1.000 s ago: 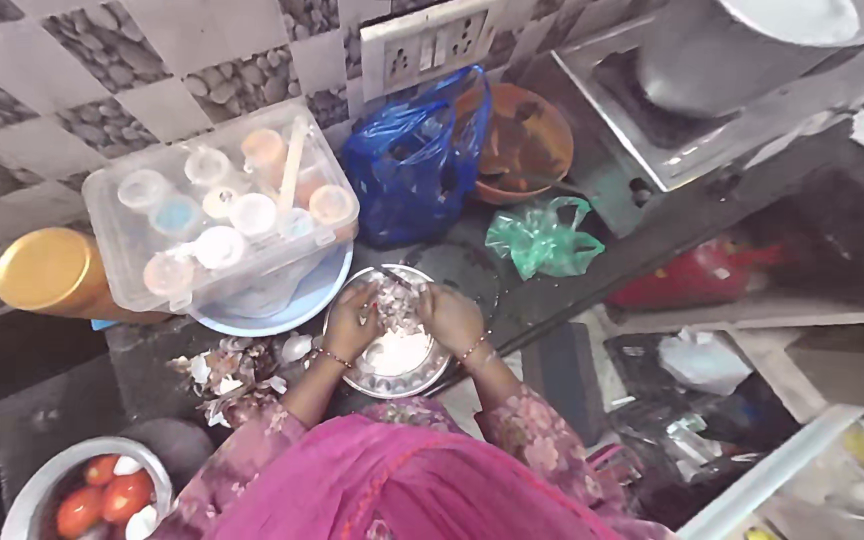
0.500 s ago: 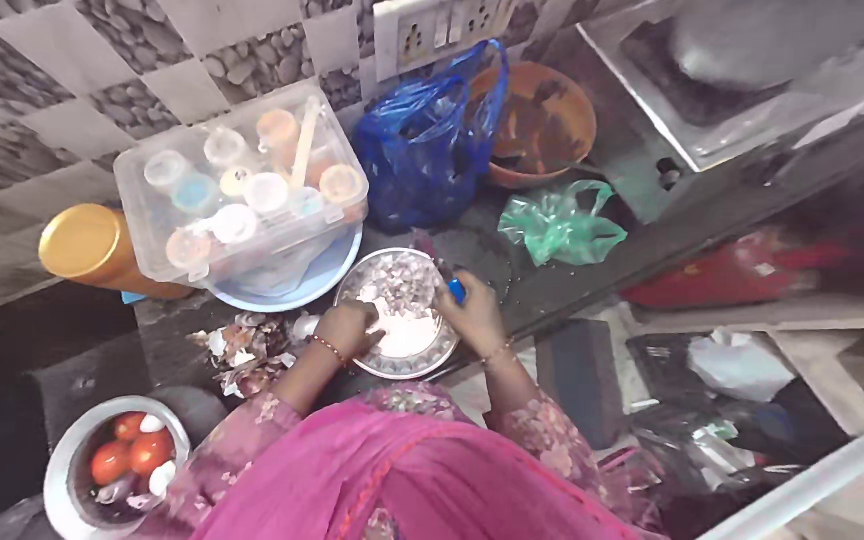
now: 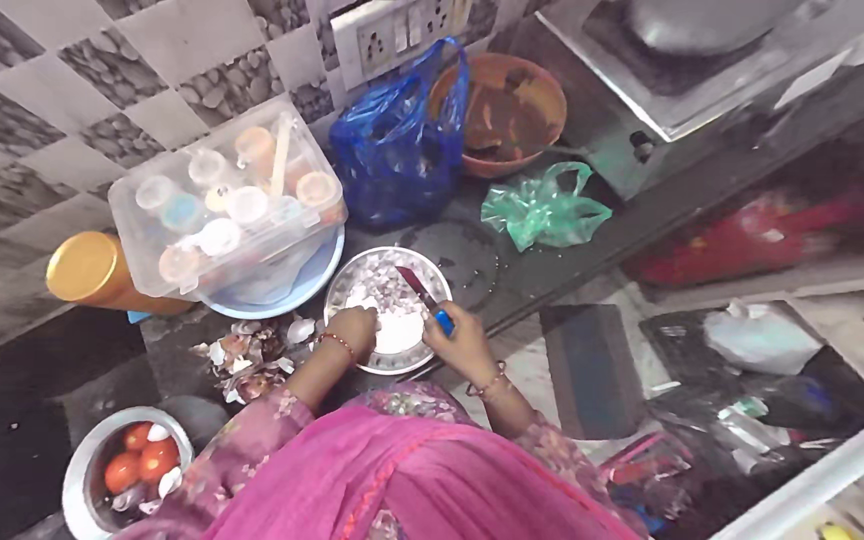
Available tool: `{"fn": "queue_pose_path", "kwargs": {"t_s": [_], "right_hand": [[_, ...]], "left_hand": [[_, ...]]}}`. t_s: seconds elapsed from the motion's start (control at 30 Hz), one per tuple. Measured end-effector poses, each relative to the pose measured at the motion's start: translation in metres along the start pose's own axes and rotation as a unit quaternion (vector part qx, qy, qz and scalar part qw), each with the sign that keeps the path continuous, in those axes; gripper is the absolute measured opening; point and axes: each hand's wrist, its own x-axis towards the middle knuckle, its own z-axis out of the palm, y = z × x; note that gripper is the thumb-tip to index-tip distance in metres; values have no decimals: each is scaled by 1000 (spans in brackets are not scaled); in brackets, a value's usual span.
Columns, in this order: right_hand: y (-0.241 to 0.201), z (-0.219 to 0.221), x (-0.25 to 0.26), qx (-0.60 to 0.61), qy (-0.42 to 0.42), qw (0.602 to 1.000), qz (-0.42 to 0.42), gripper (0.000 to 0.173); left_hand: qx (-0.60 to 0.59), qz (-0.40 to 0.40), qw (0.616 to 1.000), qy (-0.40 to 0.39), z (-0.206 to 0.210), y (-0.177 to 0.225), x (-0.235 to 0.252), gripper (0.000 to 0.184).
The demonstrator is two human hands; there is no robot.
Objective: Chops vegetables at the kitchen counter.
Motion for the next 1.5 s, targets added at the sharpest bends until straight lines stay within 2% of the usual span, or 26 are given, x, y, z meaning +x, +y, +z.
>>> {"fn": "queue_pose_path", "kwargs": {"t_s": [0.1, 0.2, 0.27, 0.33, 0.4, 0.5, 0.57, 0.7, 0.8, 1.03, 1.23, 1.33, 1.5], "right_hand": [[-4, -4, 0, -2, -43, 998, 37, 30], [-4, -6, 3, 20, -95, 994, 54, 31], [-2, -6, 6, 70, -129, 988, 43, 31], [1, -3, 10, 140, -166, 976, 26, 27], [0, 2, 15, 208, -206, 956, 9, 18], [-10, 6, 24, 217, -277, 936, -5, 23], [-17, 6, 28, 214, -306, 928, 1, 22], [-21, 5, 37, 240, -343, 908, 19, 11], [-21, 4, 41, 248, -360, 899, 25, 15], [-26, 6, 46, 280, -328, 902, 34, 11], [-26, 10, 47, 306, -355, 882, 42, 11], [-28, 13, 46, 307, -341, 888, 33, 17], [-25, 20, 49, 253, -301, 919, 22, 25]], "left_hand": [[-59, 20, 997, 38, 3, -11, 3, 31], [-213, 86, 969, 91, 5, -33, -2, 30], [-369, 162, 909, 110, 13, -47, -8, 26], [-522, 241, 813, 95, 25, -53, -12, 27], [-581, 314, 747, 76, 32, -56, -12, 30], [-593, 402, 697, 26, 34, -57, -6, 36], [-582, 418, 698, 8, 30, -56, -3, 38], [-536, 438, 722, 22, 17, -58, 4, 34], [-524, 414, 743, 35, 7, -53, 3, 29], [-552, 401, 730, 46, 0, -51, 12, 26], [-539, 420, 729, 31, -1, -58, 17, 27], [-551, 402, 730, 35, 0, -57, 16, 27], [-584, 366, 722, 59, 5, -57, 17, 30]]}}
